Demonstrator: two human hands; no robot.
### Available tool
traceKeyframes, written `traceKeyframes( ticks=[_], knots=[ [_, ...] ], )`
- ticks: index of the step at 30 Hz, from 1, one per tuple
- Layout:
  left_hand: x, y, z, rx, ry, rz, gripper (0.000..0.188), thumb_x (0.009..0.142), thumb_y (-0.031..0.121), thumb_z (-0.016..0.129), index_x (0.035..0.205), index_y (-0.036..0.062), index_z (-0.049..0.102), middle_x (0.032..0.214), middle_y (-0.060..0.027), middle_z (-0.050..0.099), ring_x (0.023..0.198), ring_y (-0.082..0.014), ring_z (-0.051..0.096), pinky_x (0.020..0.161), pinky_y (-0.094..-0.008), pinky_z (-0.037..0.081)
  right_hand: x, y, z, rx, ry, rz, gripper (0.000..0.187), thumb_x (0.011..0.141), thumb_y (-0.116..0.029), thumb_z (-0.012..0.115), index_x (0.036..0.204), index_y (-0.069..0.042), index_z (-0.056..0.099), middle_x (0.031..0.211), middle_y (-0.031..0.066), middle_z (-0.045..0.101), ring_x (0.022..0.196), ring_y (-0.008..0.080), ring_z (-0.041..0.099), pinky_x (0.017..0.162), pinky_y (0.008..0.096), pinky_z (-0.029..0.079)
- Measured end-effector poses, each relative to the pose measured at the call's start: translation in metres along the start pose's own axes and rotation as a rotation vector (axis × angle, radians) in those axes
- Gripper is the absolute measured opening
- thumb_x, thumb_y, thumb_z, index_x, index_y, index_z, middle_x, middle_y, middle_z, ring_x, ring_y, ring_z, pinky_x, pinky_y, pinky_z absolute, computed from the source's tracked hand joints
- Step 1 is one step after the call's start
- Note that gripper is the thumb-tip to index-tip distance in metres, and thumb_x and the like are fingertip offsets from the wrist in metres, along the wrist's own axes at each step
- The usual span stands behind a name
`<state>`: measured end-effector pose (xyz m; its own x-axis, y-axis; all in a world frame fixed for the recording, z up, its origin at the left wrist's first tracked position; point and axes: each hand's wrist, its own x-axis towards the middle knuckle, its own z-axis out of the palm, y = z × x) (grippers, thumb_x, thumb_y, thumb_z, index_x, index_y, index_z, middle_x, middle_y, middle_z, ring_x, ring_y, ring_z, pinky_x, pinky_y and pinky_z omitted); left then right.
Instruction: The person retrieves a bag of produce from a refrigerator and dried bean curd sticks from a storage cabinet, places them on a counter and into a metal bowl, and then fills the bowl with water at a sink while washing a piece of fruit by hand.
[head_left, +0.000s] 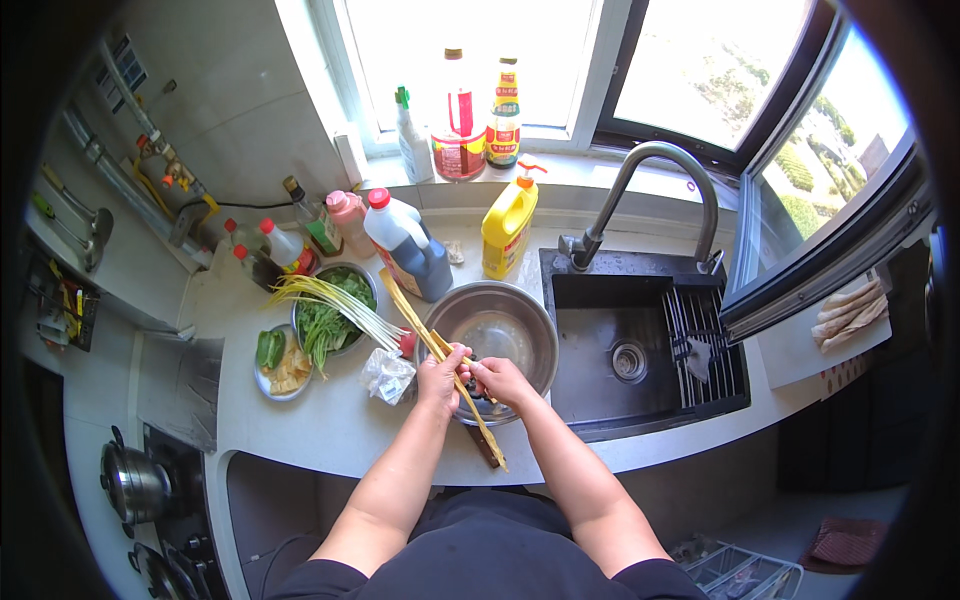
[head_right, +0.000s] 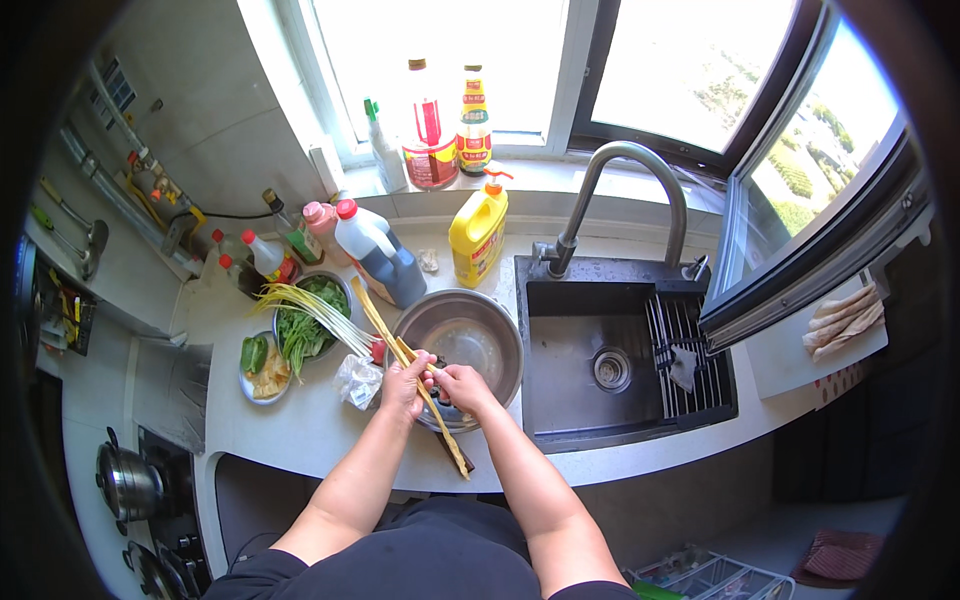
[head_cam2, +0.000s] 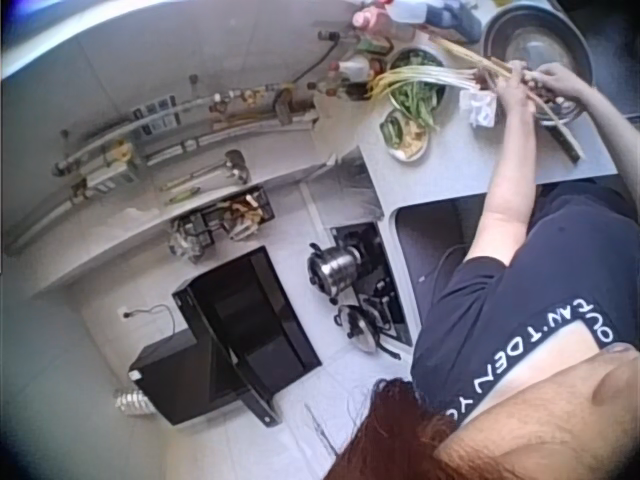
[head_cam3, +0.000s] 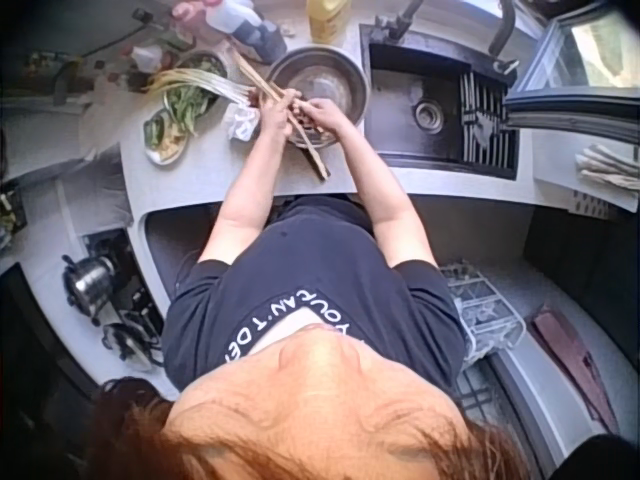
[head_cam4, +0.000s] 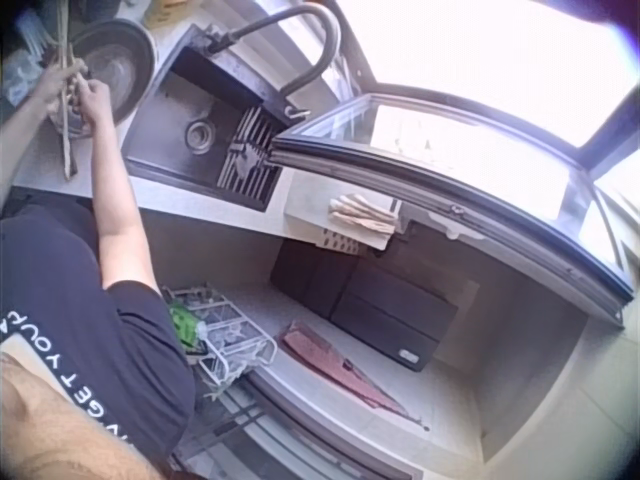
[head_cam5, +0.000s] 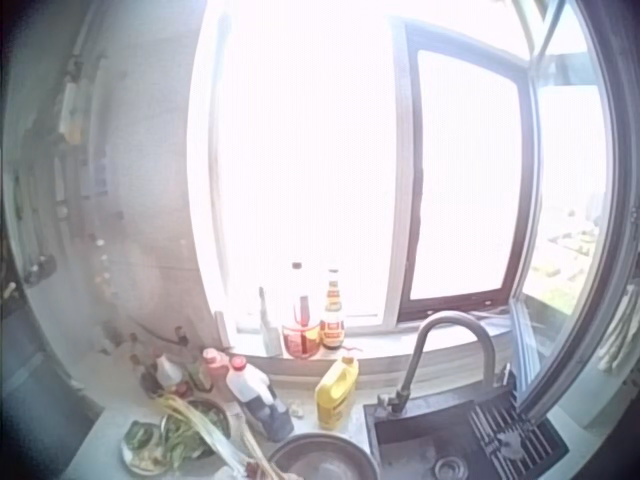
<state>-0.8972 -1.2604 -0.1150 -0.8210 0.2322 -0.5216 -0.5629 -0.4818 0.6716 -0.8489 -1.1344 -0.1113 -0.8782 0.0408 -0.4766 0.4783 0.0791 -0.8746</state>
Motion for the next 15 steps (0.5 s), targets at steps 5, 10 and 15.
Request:
traceKeyframes(
  ticks=[5, 10, 15],
  knots=[
    [0.005, -0.014, -0.007, -0.021, 0.074, 0.045, 0.009, 0.082, 0.006, 0.062, 0.087, 0.0032, 0.055, 0.075, -0.0074, 0.061, 0.054, -0.0095, 0.054, 0.046, -0.0195, 0.047, 0.003, -0.004, 0.006, -0.283, 0.147, 0.015, 0.030, 0.083, -0.032, 0.055, 0.082, -0.004, 0.067, 0.066, 0.0102, 0.063, 0.064, 0.0192, 0.061, 0.061, 0.0330, 0.047],
    [0.010, -0.025, -0.004, -0.015, 0.170, 0.059, 0.008, 0.084, 0.004, 0.059, 0.089, 0.0005, 0.055, 0.077, -0.0087, 0.060, 0.054, -0.0107, 0.055, 0.047, -0.0197, 0.050, 0.001, -0.009, 0.015, -0.488, 0.309, 0.071, 0.030, 0.080, -0.034, 0.054, 0.087, -0.009, 0.069, 0.082, 0.0176, 0.064, 0.079, 0.0318, 0.062, 0.073, 0.0404, 0.048],
    [0.009, -0.023, 0.003, -0.004, 0.198, 0.069, 0.009, 0.084, 0.005, 0.058, 0.090, 0.0001, 0.055, 0.075, -0.0074, 0.059, 0.055, -0.0117, 0.058, 0.047, -0.0200, 0.051, 0.001, -0.014, 0.014, -0.511, 0.377, 0.136, 0.031, 0.082, -0.034, 0.052, 0.088, -0.009, 0.068, 0.088, 0.0196, 0.063, 0.086, 0.0360, 0.060, 0.079, 0.0424, 0.046]
  ],
)
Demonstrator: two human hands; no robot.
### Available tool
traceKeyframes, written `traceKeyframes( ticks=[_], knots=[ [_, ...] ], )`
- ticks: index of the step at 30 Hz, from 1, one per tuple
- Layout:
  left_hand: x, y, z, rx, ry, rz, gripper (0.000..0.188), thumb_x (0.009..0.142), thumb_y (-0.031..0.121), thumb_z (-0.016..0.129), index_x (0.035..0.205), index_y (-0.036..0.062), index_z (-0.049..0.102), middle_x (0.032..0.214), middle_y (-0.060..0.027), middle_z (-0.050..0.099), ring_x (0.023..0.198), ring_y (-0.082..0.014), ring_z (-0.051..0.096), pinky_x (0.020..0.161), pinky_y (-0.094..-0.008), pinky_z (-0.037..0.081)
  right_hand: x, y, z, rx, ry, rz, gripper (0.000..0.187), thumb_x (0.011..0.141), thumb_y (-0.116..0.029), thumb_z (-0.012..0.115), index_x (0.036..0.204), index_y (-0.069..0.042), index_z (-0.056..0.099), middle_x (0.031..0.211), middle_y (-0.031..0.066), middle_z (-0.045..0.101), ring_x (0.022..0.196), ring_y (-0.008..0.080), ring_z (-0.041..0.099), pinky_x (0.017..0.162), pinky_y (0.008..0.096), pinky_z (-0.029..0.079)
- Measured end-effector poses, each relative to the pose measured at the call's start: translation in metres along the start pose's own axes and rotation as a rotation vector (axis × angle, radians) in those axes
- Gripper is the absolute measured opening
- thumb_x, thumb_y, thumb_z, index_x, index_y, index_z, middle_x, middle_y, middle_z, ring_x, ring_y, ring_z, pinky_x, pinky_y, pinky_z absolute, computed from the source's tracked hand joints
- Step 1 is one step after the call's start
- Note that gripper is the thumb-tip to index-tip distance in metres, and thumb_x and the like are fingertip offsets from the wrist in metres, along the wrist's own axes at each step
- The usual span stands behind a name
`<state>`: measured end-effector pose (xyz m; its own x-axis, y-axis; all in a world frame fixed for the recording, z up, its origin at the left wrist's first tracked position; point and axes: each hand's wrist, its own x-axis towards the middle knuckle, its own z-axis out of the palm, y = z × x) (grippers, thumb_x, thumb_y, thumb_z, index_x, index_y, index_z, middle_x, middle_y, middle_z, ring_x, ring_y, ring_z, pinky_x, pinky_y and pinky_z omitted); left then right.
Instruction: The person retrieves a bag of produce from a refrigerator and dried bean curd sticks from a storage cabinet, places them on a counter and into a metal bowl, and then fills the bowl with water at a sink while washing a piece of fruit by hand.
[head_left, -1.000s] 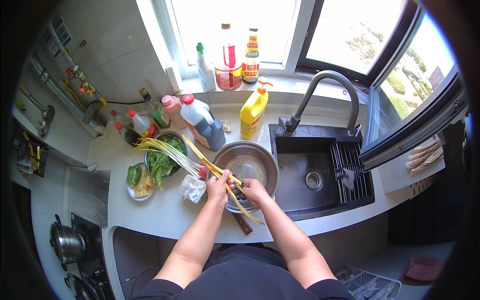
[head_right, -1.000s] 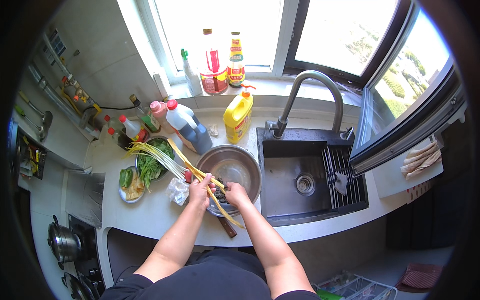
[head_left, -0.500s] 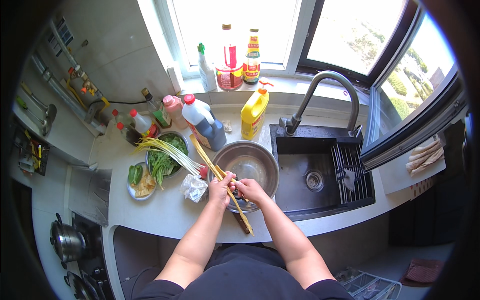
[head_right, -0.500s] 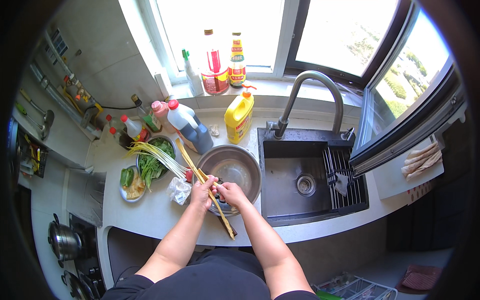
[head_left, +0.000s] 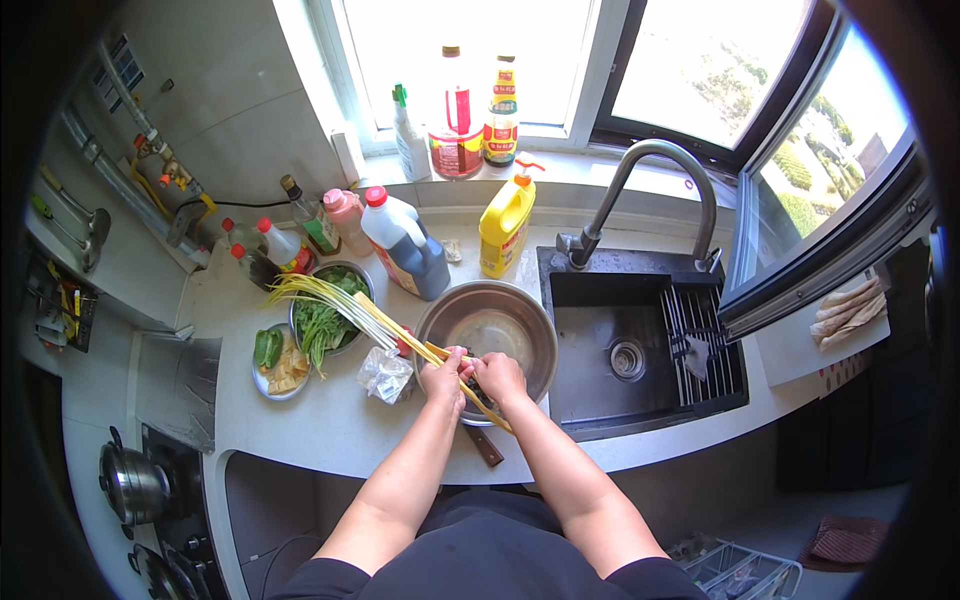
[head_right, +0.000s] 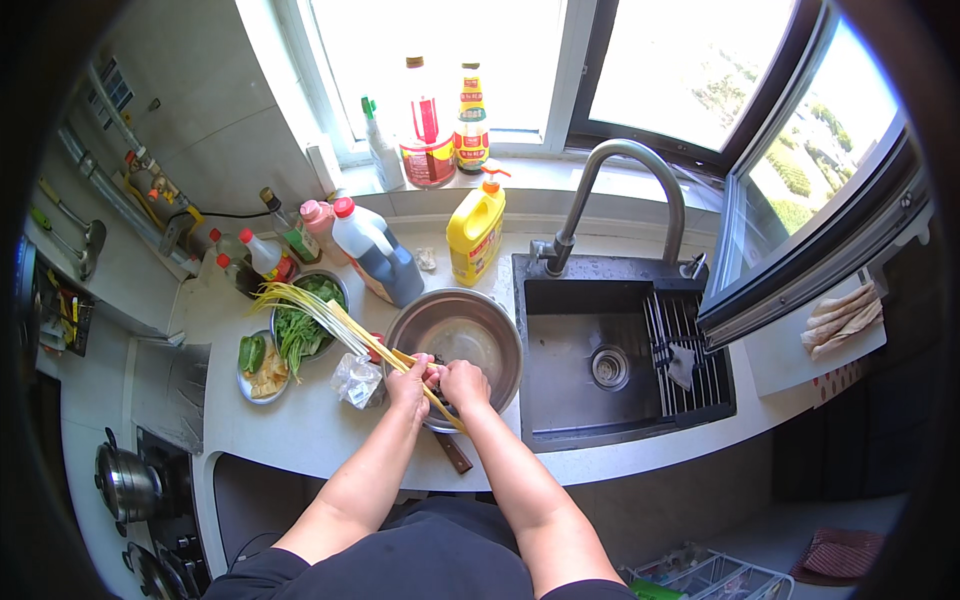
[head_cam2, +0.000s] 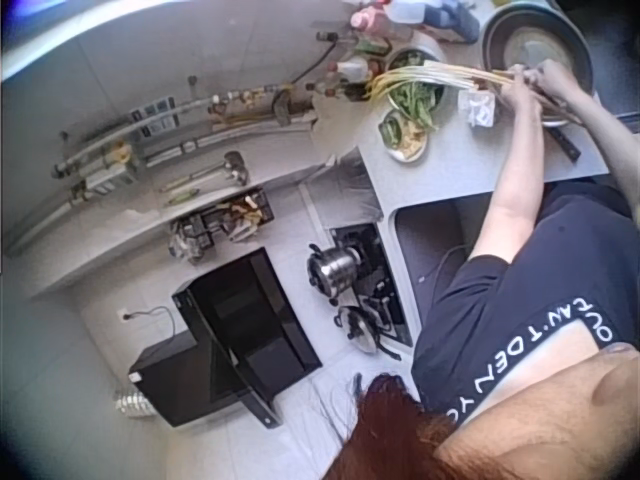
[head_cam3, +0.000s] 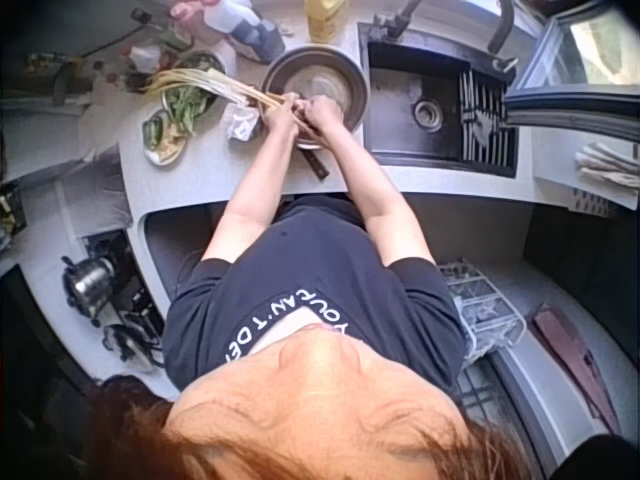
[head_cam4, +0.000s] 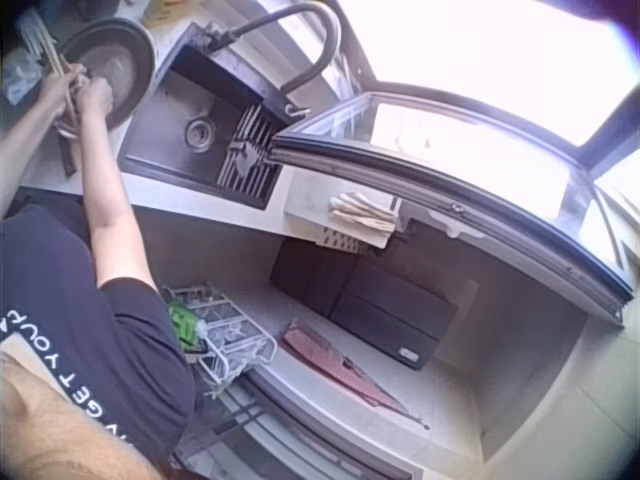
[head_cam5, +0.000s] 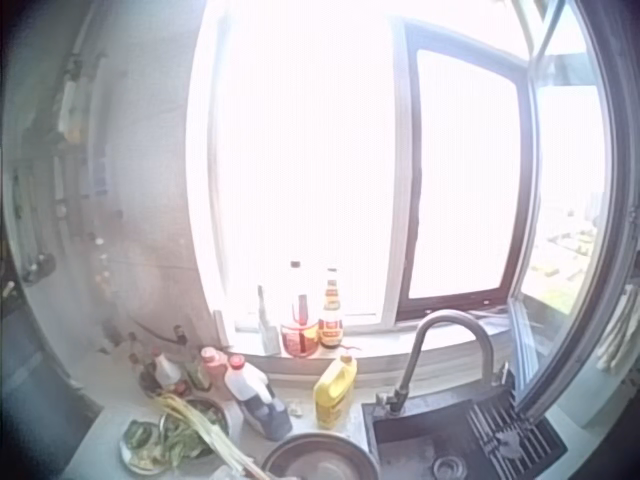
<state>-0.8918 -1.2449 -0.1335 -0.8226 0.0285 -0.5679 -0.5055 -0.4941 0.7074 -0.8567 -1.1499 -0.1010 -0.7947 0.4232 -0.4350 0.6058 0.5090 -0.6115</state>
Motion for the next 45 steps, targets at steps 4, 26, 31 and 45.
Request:
traceKeyframes(
  ticks=[4, 26, 31, 45],
  knots=[
    [0.001, 0.001, -0.001, 0.009, -0.034, -0.035, 0.020, 0.085, 0.009, 0.059, 0.102, 0.0011, 0.052, 0.080, -0.0073, 0.056, 0.059, -0.0149, 0.059, 0.050, -0.0235, 0.053, 0.005, 0.010, -0.003, 0.032, -0.005, -0.021, 0.032, 0.084, -0.033, 0.049, 0.092, -0.007, 0.067, 0.091, 0.0211, 0.062, 0.089, 0.0372, 0.059, 0.081, 0.0427, 0.045],
    [-0.061, 0.067, 0.019, 1.204, 0.087, 1.331, 0.057, 0.079, 0.019, 0.063, 0.128, 0.0039, 0.039, 0.135, -0.0193, 0.030, 0.126, -0.0368, 0.026, 0.103, -0.0502, 0.017, -0.016, 0.021, -0.050, 0.099, -0.190, -0.482, 0.024, 0.089, -0.024, 0.046, 0.091, -0.005, 0.061, 0.077, 0.0154, 0.062, 0.075, 0.0298, 0.060, 0.068, 0.0378, 0.046],
    [-0.052, 0.068, 0.004, 1.834, -0.265, 1.345, 0.036, 0.078, 0.029, 0.062, 0.111, 0.0165, 0.059, 0.113, -0.0102, 0.053, 0.125, -0.0310, 0.032, 0.102, -0.0620, 0.008, -0.020, 0.014, -0.058, -0.173, -0.123, -0.515, 0.025, 0.089, -0.029, 0.045, 0.086, -0.006, 0.055, 0.084, 0.0165, 0.062, 0.082, 0.0367, 0.058, 0.070, 0.0463, 0.045],
    [-0.007, 0.045, -0.022, 1.878, -0.401, 0.989, 0.018, 0.081, 0.029, 0.057, 0.079, 0.0120, 0.058, 0.070, -0.0095, 0.054, 0.067, -0.0299, 0.060, 0.056, -0.0442, 0.047, 0.007, 0.031, -0.011, -0.322, -0.020, -0.385, 0.022, 0.083, -0.022, 0.054, 0.099, -0.007, 0.057, 0.089, 0.0150, 0.063, 0.090, 0.0335, 0.059, 0.076, 0.0427, 0.047]
  ],
)
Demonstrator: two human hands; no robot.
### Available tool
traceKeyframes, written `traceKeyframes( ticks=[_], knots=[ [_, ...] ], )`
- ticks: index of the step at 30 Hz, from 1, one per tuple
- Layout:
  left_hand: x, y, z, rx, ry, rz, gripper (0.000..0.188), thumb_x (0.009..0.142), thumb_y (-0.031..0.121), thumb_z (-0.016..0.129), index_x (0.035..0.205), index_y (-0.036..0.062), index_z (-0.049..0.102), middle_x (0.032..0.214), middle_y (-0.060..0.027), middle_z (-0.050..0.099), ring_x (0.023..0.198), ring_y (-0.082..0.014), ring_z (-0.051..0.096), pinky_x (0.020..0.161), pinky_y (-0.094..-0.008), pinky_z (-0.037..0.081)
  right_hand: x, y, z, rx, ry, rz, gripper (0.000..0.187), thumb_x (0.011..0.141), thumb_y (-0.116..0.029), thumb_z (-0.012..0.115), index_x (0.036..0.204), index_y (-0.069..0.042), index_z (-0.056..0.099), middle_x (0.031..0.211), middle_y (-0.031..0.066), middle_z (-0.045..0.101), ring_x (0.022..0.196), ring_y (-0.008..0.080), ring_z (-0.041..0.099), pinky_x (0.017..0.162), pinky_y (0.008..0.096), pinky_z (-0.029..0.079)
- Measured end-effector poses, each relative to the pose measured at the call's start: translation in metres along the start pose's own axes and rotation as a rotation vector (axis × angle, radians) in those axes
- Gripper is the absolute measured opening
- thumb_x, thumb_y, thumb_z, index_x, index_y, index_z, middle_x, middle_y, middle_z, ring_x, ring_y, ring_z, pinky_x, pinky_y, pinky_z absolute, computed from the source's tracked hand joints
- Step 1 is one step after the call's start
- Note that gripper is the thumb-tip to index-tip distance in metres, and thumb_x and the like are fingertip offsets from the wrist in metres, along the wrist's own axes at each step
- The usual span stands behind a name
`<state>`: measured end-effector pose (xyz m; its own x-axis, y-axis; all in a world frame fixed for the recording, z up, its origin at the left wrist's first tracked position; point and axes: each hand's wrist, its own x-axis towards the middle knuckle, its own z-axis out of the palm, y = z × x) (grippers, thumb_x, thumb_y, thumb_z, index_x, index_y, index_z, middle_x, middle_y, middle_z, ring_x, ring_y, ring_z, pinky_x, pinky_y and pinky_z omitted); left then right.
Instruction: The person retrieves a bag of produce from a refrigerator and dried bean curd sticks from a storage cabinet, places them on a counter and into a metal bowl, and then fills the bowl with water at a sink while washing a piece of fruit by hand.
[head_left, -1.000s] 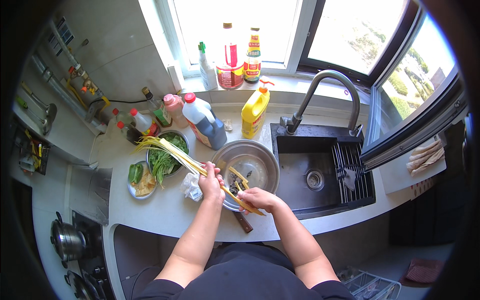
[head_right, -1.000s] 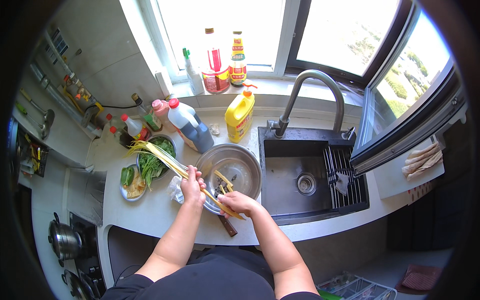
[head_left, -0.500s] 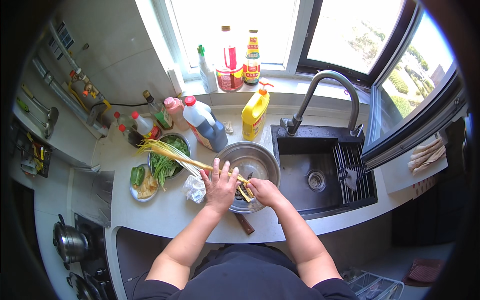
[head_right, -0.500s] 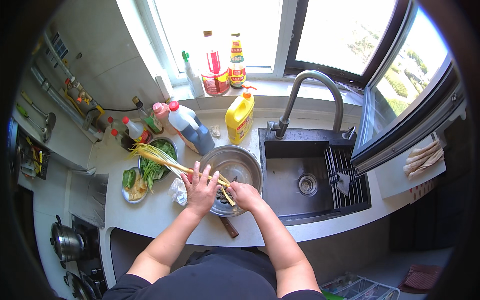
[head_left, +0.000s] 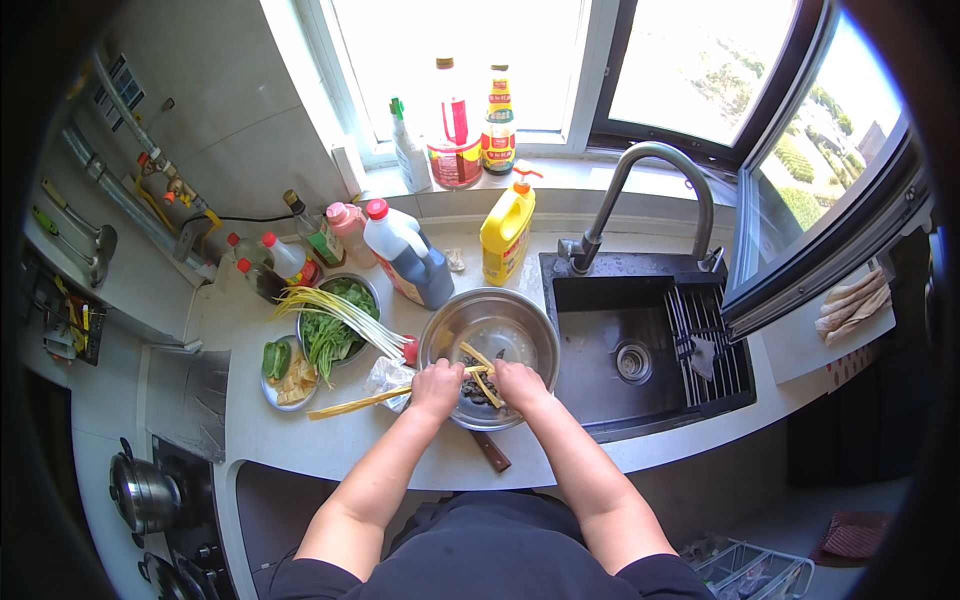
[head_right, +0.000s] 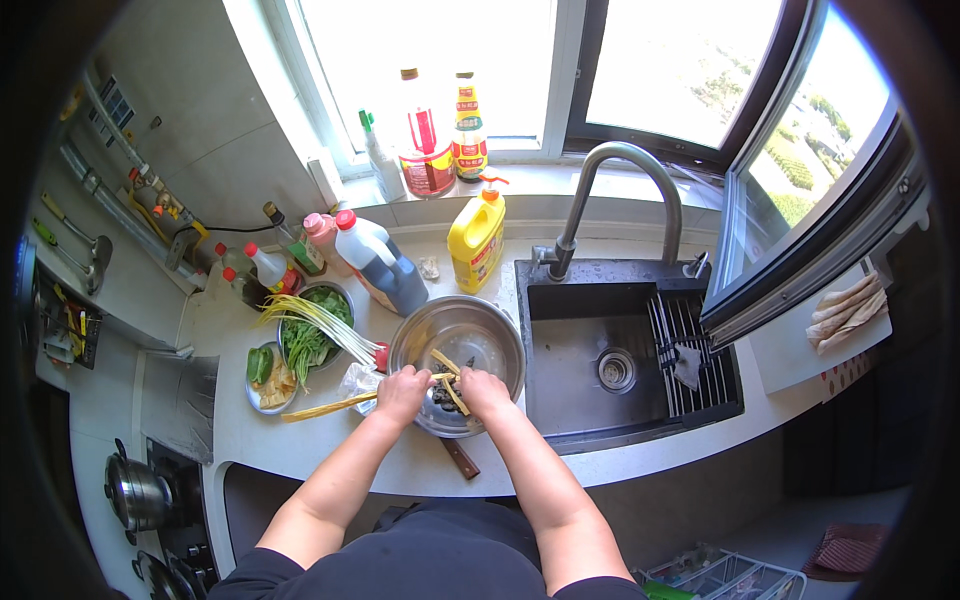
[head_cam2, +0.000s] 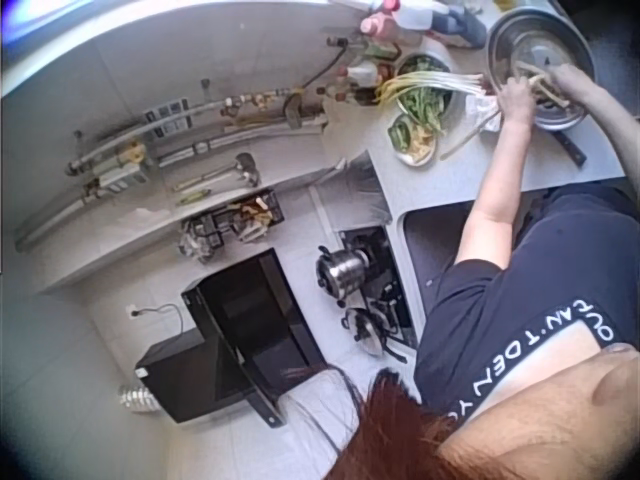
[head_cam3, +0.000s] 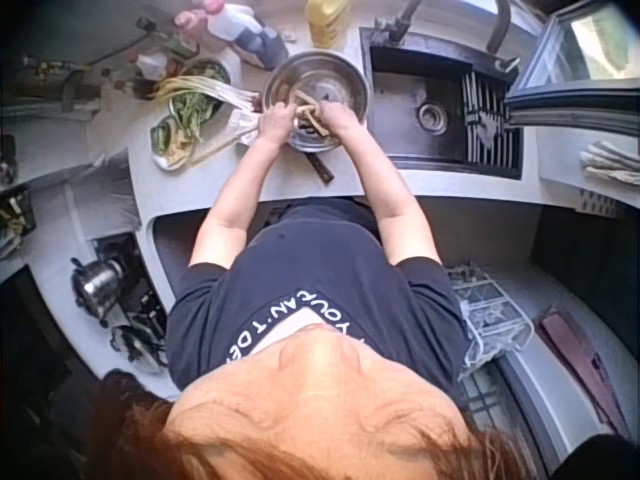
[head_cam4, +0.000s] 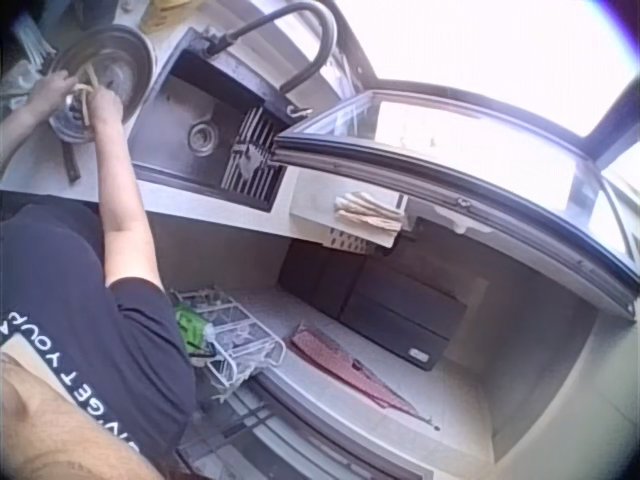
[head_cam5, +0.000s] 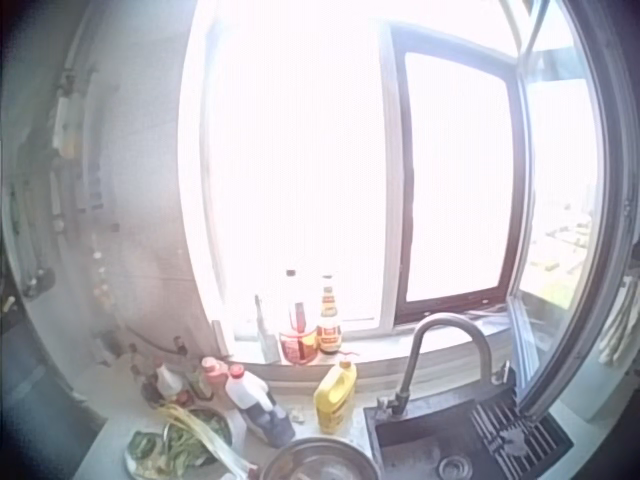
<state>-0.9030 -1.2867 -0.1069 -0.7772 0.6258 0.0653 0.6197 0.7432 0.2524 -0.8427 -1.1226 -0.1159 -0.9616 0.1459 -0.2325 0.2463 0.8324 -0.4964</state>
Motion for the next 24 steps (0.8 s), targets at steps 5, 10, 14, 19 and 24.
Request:
traceKeyframes(
  ticks=[5, 10, 14, 19, 24],
  knots=[
    [0.002, 0.000, 0.007, -0.004, -0.028, 0.048, 0.017, 0.081, 0.022, 0.057, 0.094, 0.0117, 0.058, 0.076, -0.0122, 0.057, 0.073, -0.0320, 0.060, 0.062, -0.0432, 0.048, -0.003, -0.011, -0.006, -0.112, 0.460, -0.388, 0.018, 0.077, -0.019, 0.057, 0.091, -0.009, 0.062, 0.084, 0.0110, 0.064, 0.086, 0.0292, 0.059, 0.074, 0.0374, 0.048],
    [0.001, -0.002, -0.021, -0.172, -0.216, -0.035, 0.025, 0.080, 0.023, 0.059, 0.101, 0.0094, 0.057, 0.086, -0.0134, 0.062, 0.080, -0.0312, 0.060, 0.068, -0.0416, 0.049, -0.004, 0.004, -0.018, -0.064, 0.235, -0.287, 0.014, 0.075, -0.018, 0.060, 0.085, -0.009, 0.064, 0.081, 0.0090, 0.063, 0.080, 0.0276, 0.057, 0.071, 0.0374, 0.046],
    [-0.003, -0.011, -0.023, -0.173, -0.182, 0.030, 0.020, 0.081, 0.027, 0.058, 0.084, 0.0071, 0.055, 0.085, -0.0129, 0.062, 0.076, -0.0330, 0.061, 0.063, -0.0443, 0.049, -0.013, -0.006, -0.029, -0.234, 0.440, -0.375, 0.016, 0.077, -0.025, 0.060, 0.090, -0.017, 0.063, 0.093, 0.0014, 0.062, 0.104, 0.0258, 0.052, 0.094, 0.0607, 0.030],
    [-0.003, 0.003, -0.016, -0.218, -0.179, -0.003, 0.026, 0.086, 0.033, 0.051, 0.085, 0.0081, 0.058, 0.083, -0.0126, 0.062, 0.079, -0.0335, 0.060, 0.067, -0.0450, 0.047, -0.012, -0.014, -0.016, -0.339, 0.166, -0.316, 0.019, 0.082, -0.032, 0.053, 0.091, -0.016, 0.059, 0.083, 0.0031, 0.061, 0.092, 0.0232, 0.057, 0.096, 0.0602, 0.025],
    [-0.001, 0.005, -0.007, -0.147, -0.257, -0.071, 0.027, 0.086, 0.034, 0.050, 0.087, 0.0086, 0.059, 0.086, -0.0130, 0.063, 0.081, -0.0334, 0.060, 0.068, -0.0459, 0.047, -0.007, -0.005, 0.006, -0.285, 0.155, -0.291, 0.018, 0.085, -0.029, 0.047, 0.084, -0.014, 0.057, 0.079, 0.0084, 0.062, 0.077, 0.0262, 0.061, 0.073, 0.0429, 0.042]
  ],
)
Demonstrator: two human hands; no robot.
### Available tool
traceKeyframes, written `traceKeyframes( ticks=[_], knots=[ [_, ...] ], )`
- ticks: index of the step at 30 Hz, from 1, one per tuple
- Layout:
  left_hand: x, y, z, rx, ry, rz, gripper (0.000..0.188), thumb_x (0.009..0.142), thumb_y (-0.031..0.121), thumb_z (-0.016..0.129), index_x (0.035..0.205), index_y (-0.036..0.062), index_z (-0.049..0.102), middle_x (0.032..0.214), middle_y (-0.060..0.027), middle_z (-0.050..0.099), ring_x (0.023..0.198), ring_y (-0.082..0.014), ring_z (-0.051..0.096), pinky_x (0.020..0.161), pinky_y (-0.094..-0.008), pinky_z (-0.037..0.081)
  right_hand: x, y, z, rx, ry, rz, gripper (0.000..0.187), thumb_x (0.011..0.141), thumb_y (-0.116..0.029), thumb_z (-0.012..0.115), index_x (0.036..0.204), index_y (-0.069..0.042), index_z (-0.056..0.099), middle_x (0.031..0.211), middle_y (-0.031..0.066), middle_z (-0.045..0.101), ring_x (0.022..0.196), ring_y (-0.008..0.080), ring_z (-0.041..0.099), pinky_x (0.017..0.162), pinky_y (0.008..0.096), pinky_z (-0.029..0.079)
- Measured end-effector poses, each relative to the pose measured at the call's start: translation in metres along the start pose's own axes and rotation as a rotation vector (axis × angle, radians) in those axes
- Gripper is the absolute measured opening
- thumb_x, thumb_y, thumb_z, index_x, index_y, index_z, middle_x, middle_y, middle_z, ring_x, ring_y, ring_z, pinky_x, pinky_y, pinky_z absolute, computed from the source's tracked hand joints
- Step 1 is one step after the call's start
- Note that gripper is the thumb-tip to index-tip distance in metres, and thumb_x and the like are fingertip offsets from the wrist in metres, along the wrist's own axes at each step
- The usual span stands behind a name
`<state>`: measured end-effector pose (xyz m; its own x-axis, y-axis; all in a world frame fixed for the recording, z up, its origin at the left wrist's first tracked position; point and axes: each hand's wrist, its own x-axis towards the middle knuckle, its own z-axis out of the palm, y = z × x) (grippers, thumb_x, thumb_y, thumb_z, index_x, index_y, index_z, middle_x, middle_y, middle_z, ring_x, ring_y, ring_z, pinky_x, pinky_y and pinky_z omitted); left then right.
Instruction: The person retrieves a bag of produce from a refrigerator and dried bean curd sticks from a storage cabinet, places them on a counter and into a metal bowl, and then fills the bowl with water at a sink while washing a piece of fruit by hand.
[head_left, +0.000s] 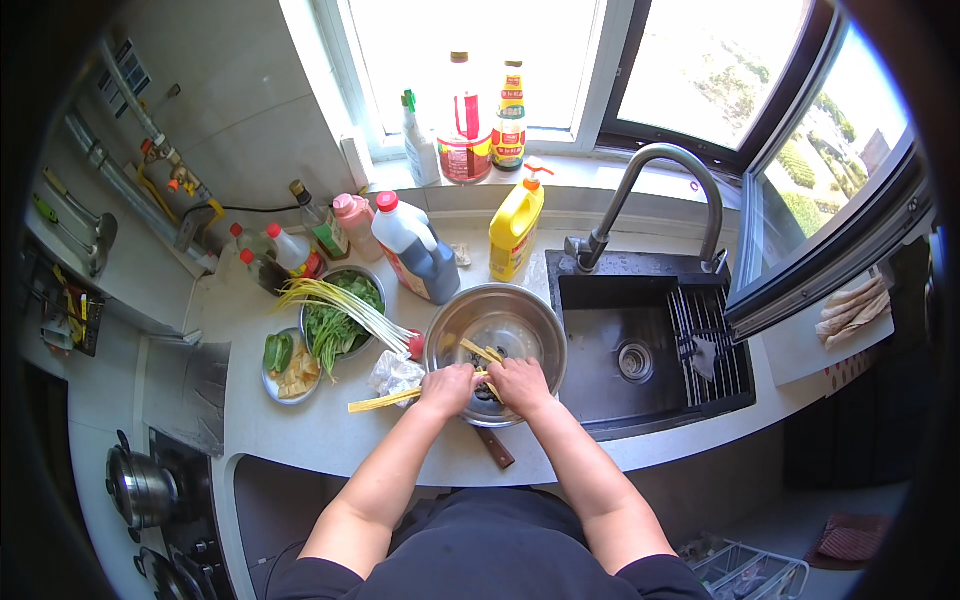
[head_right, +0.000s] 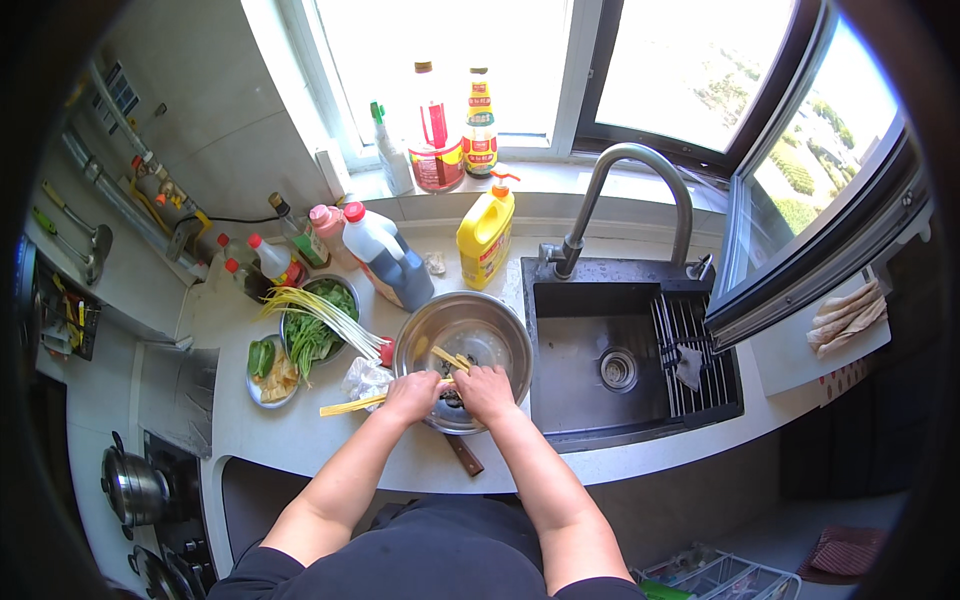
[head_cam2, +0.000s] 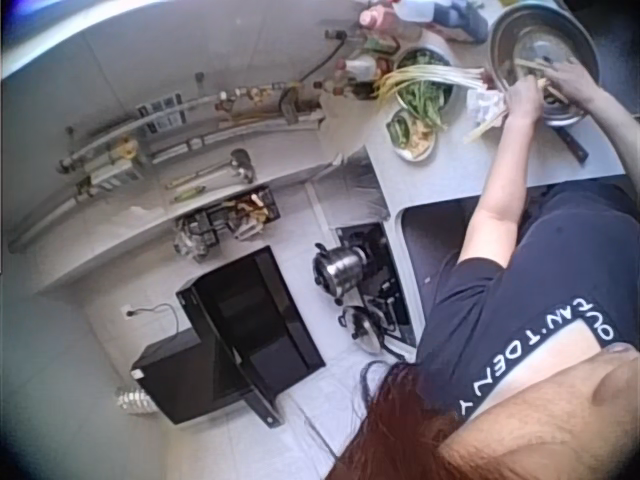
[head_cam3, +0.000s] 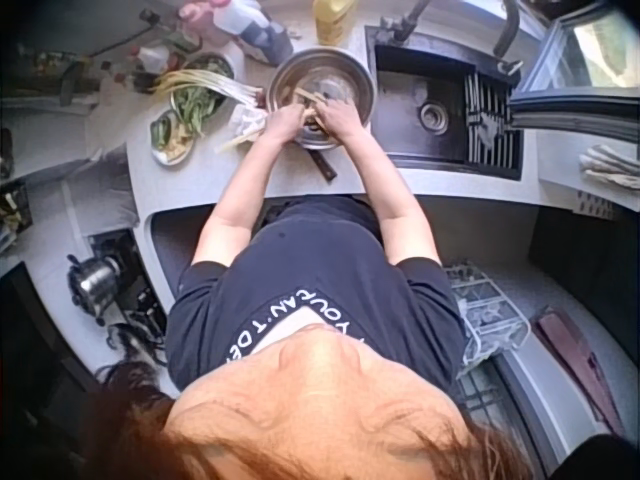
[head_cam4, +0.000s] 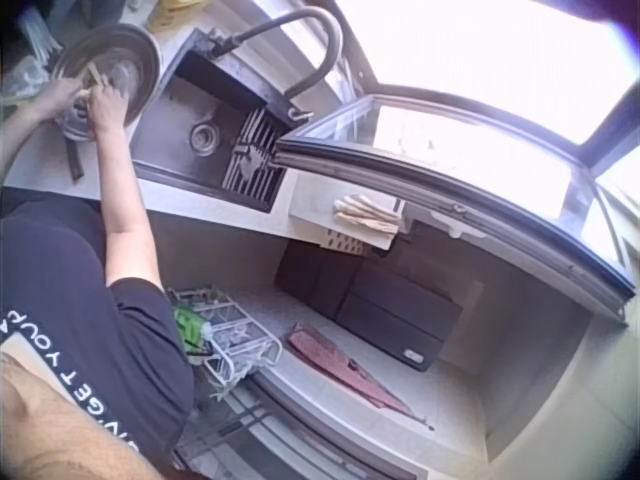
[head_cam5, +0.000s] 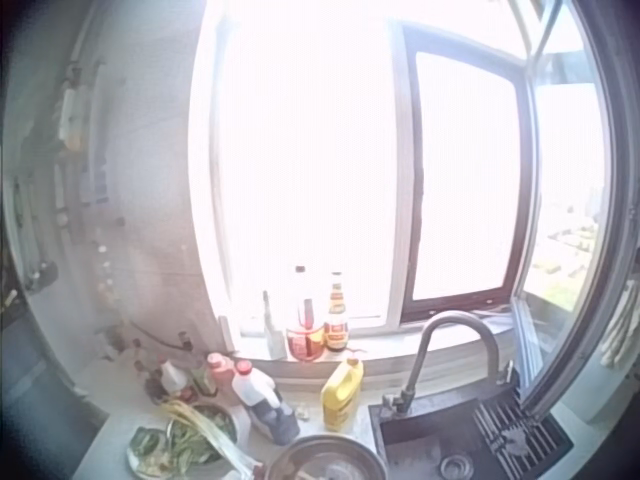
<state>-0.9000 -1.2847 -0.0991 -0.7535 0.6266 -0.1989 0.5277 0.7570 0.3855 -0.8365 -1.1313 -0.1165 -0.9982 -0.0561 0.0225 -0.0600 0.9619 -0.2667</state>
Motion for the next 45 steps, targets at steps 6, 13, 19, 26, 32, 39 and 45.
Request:
traceKeyframes(
  ticks=[6, 13, 19, 26, 32, 39, 45],
  knots=[
    [0.004, 0.006, 0.001, 0.001, -0.064, -0.114, 0.031, 0.087, 0.036, 0.049, 0.087, 0.0081, 0.061, 0.085, -0.0145, 0.063, 0.083, -0.0350, 0.061, 0.069, -0.0462, 0.047, 0.005, -0.003, 0.004, -0.009, -0.068, 0.089, 0.018, 0.085, -0.030, 0.047, 0.083, -0.014, 0.056, 0.078, 0.0090, 0.062, 0.076, 0.0267, 0.062, 0.066, 0.0414, 0.042],
    [0.006, 0.004, -0.008, -0.015, -0.098, -0.136, 0.028, 0.085, 0.033, 0.053, 0.090, 0.0069, 0.062, 0.092, -0.0168, 0.062, 0.087, -0.0349, 0.060, 0.073, -0.0451, 0.048, 0.007, -0.009, 0.003, 0.008, 0.158, 0.083, 0.025, 0.082, -0.027, 0.055, 0.104, -0.015, 0.056, 0.087, 0.0053, 0.062, 0.095, 0.0226, 0.056, 0.086, 0.0461, 0.039],
    [-0.004, 0.001, -0.020, -0.133, 0.027, -0.011, 0.023, 0.080, 0.026, 0.059, 0.091, 0.0066, 0.062, 0.091, -0.0147, 0.062, 0.087, -0.0320, 0.059, 0.075, -0.0415, 0.048, 0.005, 0.010, -0.006, 0.061, 0.121, -0.049, 0.015, 0.080, -0.021, 0.056, 0.092, -0.015, 0.062, 0.085, 0.0026, 0.061, 0.093, 0.0239, 0.055, 0.096, 0.0525, 0.033],
    [-0.011, -0.008, -0.018, -0.098, 0.094, 0.094, 0.024, 0.078, 0.035, 0.061, 0.085, 0.0115, 0.065, 0.081, -0.0110, 0.062, 0.080, -0.0298, 0.060, 0.069, -0.0402, 0.048, -0.001, -0.001, -0.049, 0.081, -0.050, 0.032, 0.021, 0.080, -0.030, 0.057, 0.085, -0.011, 0.063, 0.083, 0.0088, 0.063, 0.091, 0.0264, 0.057, 0.092, 0.0546, 0.035],
    [-0.006, 0.001, -0.011, -0.063, 0.123, 0.034, 0.030, 0.079, 0.041, 0.058, 0.081, 0.0128, 0.067, 0.079, -0.0095, 0.062, 0.076, -0.0293, 0.061, 0.066, -0.0403, 0.048, 0.002, 0.007, -0.012, 0.387, -0.012, 0.003, 0.024, 0.082, -0.027, 0.056, 0.079, -0.004, 0.062, 0.079, 0.0157, 0.061, 0.078, 0.0346, 0.058, 0.069, 0.0410, 0.046],
    [-0.006, 0.008, -0.006, -0.003, 0.125, -0.046, 0.032, 0.080, 0.042, 0.057, 0.080, 0.0126, 0.068, 0.080, -0.0102, 0.063, 0.075, -0.0296, 0.062, 0.066, -0.0408, 0.049, 0.002, 0.004, -0.009, 0.455, -0.019, 0.071, 0.019, 0.081, -0.023, 0.056, 0.082, -0.005, 0.064, 0.082, 0.0157, 0.062, 0.081, 0.0339, 0.059, 0.072, 0.0427, 0.046],
    [0.001, 0.006, 0.004, 0.030, 0.131, -0.073, 0.032, 0.080, 0.041, 0.058, 0.077, 0.0115, 0.067, 0.080, -0.0117, 0.063, 0.073, -0.0308, 0.063, 0.064, -0.0421, 0.050, 0.005, 0.006, 0.002, 0.406, -0.038, 0.127, 0.021, 0.081, -0.027, 0.056, 0.082, -0.008, 0.066, 0.082, 0.0143, 0.064, 0.081, 0.0326, 0.060, 0.072, 0.0433, 0.046]
  ],
)
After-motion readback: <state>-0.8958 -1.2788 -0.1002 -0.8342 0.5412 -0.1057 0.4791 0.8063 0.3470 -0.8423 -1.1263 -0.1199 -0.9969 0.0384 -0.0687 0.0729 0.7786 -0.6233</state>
